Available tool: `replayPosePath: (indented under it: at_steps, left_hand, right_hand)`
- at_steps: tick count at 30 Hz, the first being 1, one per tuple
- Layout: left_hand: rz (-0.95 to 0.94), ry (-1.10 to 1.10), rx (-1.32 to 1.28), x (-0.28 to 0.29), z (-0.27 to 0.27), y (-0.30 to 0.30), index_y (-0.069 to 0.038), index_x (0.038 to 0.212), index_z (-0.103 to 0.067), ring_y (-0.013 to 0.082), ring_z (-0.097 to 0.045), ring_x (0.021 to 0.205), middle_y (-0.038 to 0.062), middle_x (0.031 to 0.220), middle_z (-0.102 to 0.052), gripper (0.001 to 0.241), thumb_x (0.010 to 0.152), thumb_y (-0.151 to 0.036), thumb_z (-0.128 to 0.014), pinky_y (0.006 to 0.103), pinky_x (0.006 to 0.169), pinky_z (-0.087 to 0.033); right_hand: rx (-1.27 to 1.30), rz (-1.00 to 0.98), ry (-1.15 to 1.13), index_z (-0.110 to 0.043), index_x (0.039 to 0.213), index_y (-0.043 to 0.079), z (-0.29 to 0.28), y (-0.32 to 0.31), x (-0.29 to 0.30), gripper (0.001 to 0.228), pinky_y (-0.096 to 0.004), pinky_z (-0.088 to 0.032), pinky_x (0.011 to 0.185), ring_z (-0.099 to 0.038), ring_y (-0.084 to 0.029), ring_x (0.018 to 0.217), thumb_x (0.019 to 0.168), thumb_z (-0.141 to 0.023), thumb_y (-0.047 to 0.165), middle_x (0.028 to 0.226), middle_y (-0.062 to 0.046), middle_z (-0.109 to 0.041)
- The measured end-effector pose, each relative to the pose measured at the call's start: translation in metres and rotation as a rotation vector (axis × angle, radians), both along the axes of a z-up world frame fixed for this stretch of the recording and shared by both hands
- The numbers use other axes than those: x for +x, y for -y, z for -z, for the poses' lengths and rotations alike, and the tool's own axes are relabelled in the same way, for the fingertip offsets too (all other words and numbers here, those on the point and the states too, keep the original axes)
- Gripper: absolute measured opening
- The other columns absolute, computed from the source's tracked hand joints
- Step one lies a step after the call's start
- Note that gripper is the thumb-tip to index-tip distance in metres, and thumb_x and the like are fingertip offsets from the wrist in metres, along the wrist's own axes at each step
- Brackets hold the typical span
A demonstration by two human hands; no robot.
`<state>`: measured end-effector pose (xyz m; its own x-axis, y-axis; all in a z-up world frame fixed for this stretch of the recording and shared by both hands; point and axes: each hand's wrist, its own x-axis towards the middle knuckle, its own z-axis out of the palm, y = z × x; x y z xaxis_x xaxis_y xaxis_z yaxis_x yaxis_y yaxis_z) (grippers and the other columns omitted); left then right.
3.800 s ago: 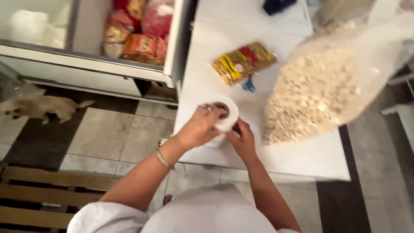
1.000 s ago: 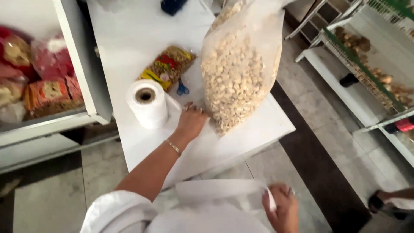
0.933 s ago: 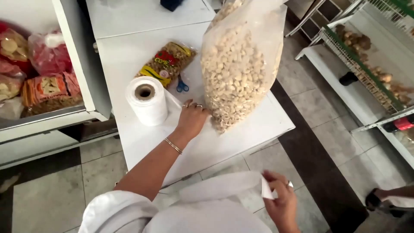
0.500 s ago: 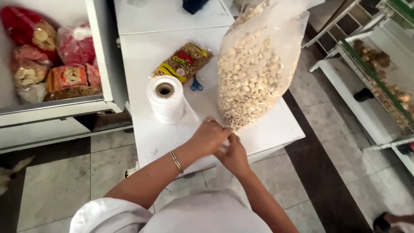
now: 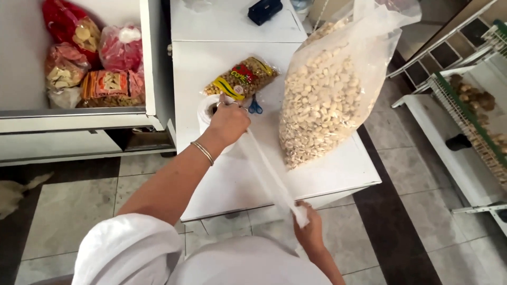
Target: Portioning bulk snacks from a large bag into smaller individual plastic bags and tying them closed.
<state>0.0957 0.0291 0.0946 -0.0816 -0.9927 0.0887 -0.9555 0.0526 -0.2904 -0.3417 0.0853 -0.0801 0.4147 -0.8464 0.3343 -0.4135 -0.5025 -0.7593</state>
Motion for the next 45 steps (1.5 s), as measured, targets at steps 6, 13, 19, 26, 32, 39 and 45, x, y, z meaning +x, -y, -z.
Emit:
replayPosePath:
  at_steps: [6,13,19,26,32,39,45]
  left_hand:
    - [-0.030,-0.025,0.051,0.005,0.007,0.019,-0.017,0.100,-0.088,0.0348,-0.071,0.105,0.004,0.099,-0.078,0.031,0.088,0.010,-0.080,0.0931,0.132,-0.029]
    - [0.035,-0.040,-0.019,0.007,0.022,0.024,-0.018,0.098,-0.088,0.0345,-0.072,0.106,0.004,0.098,-0.080,0.041,0.081,0.018,-0.077,0.0873,0.134,-0.033]
    - [0.080,-0.036,-0.094,0.006,0.030,0.026,-0.015,0.093,-0.086,0.0366,-0.072,0.095,0.004,0.092,-0.077,0.036,0.078,0.017,-0.080,0.0887,0.128,-0.041]
    - [-0.176,0.057,-0.171,0.041,0.031,0.055,-0.023,0.094,-0.088,0.0318,-0.083,0.086,0.004,0.093,-0.085,0.028,0.091,-0.001,-0.071,0.0730,0.131,-0.043]
    - [0.092,0.089,-0.116,-0.003,0.024,0.033,-0.024,0.078,-0.085,0.0298,-0.072,0.069,-0.002,0.077,-0.075,0.033,0.076,0.007,-0.074,0.0798,0.124,-0.042]
    - [0.357,-0.074,-0.225,-0.029,0.001,-0.007,-0.022,0.075,-0.083,0.0303,-0.073,0.083,0.000,0.079,-0.074,0.024,0.087,-0.002,-0.077,0.0664,0.108,-0.051]
    - [0.431,-0.245,-0.255,-0.061,-0.004,-0.033,-0.028,0.085,-0.083,0.0276,-0.078,0.093,-0.002,0.086,-0.080,0.013,0.094,-0.019,-0.080,0.0611,0.103,-0.055]
  right_hand:
    - [0.045,-0.142,-0.209,-0.067,0.086,0.017,-0.034,-0.034,-0.004,0.010,-0.041,-0.041,0.060,-0.057,-0.022,0.063,0.091,-0.063,0.009,0.069,-0.001,-0.062]
    - [-0.173,-0.331,-0.377,-0.079,0.118,0.019,-0.032,-0.046,-0.013,0.071,-0.039,-0.042,0.051,-0.051,-0.024,0.060,0.053,-0.064,-0.002,0.061,0.001,-0.053]
    - [-0.191,-0.334,-0.403,-0.075,0.115,0.016,-0.039,-0.052,-0.013,0.065,-0.037,-0.039,0.049,-0.045,-0.023,0.058,0.054,-0.064,-0.005,0.065,0.000,-0.053]
    - [1.068,0.389,-0.643,-0.101,0.126,0.020,0.004,-0.039,-0.042,0.054,-0.036,-0.058,0.107,-0.084,-0.020,0.132,0.086,-0.091,0.054,0.138,-0.006,-0.093]
    - [-0.060,0.028,-0.267,-0.063,0.092,0.019,-0.002,-0.062,-0.118,0.028,-0.046,-0.061,0.071,-0.082,-0.025,0.124,0.067,-0.068,0.009,0.156,-0.002,-0.080]
    - [0.369,0.048,-0.316,-0.058,0.161,0.034,-0.126,-0.020,0.039,0.056,-0.046,-0.061,0.106,-0.077,-0.032,0.119,0.108,-0.074,0.040,0.140,-0.015,-0.078]
    - [-0.018,-0.046,-0.604,-0.059,0.153,0.018,-0.134,0.058,0.167,0.077,-0.054,-0.061,0.105,-0.080,-0.044,0.121,0.089,-0.088,0.048,0.127,-0.023,-0.082]
